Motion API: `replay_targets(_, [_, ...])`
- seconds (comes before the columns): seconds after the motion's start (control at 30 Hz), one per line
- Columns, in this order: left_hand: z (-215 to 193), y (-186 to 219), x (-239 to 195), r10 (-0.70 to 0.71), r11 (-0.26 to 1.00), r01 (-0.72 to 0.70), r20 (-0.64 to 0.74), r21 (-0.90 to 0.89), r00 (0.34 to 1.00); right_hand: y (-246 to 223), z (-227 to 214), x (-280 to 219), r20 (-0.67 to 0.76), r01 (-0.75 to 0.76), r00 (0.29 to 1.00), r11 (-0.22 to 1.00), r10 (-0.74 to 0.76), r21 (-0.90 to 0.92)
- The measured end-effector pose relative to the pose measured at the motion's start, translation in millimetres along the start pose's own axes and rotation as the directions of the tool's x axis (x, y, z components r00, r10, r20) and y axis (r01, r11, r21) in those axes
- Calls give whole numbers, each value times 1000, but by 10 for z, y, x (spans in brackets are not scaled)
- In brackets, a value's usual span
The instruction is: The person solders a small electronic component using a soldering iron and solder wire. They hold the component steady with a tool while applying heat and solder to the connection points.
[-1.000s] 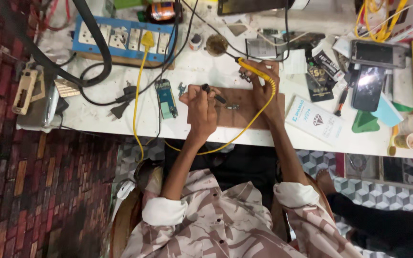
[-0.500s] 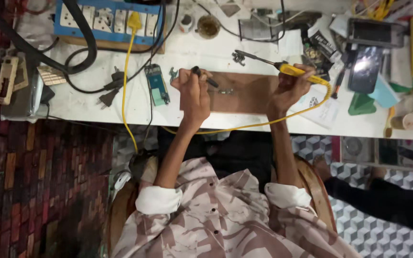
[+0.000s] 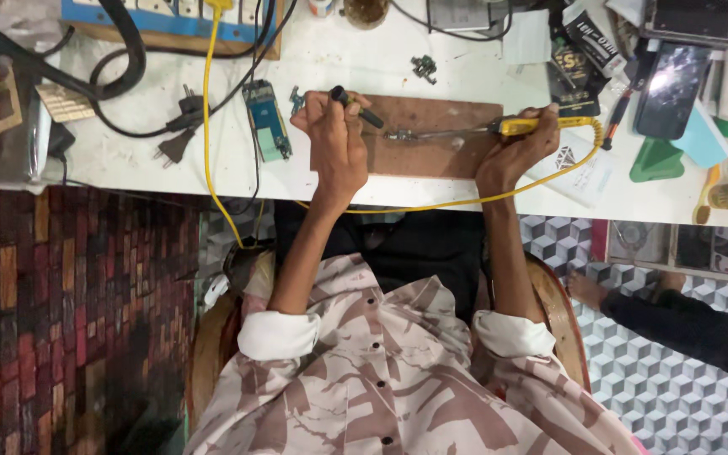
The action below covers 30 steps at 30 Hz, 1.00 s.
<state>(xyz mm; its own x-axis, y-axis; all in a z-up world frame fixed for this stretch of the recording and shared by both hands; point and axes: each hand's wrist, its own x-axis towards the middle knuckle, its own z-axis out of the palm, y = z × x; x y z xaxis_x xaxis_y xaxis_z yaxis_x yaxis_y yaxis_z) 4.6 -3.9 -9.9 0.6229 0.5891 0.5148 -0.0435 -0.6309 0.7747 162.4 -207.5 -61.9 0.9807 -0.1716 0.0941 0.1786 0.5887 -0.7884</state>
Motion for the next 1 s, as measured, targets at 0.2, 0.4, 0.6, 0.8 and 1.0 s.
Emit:
replay_targets(0.2, [-8, 5, 1, 5, 1000, -5, 9, 5, 1000, 59, -4, 13, -84, -22, 996, 977, 5, -213])
replay_targets(0.4, [8, 11, -10, -36, 997, 36, 3, 62, 999, 42, 60, -11, -148, -25, 989, 970, -11, -243])
replay_targets(0.6, [16, -22, -9, 18, 999, -18, -13, 45, 1000, 2, 83, -33, -119, 2, 992, 966, -34, -258])
replay_targets(0.8, [22, -55, 8, 39, 999, -39, 0, -6, 999, 30, 61, 12, -119, 13, 992, 985, -33, -171])
replay_targets(1.0, [12, -39, 9, 18, 1000, -18, 21, -5, 1000, 67, -11, 16, -67, 80, 992, 950, -104, -303])
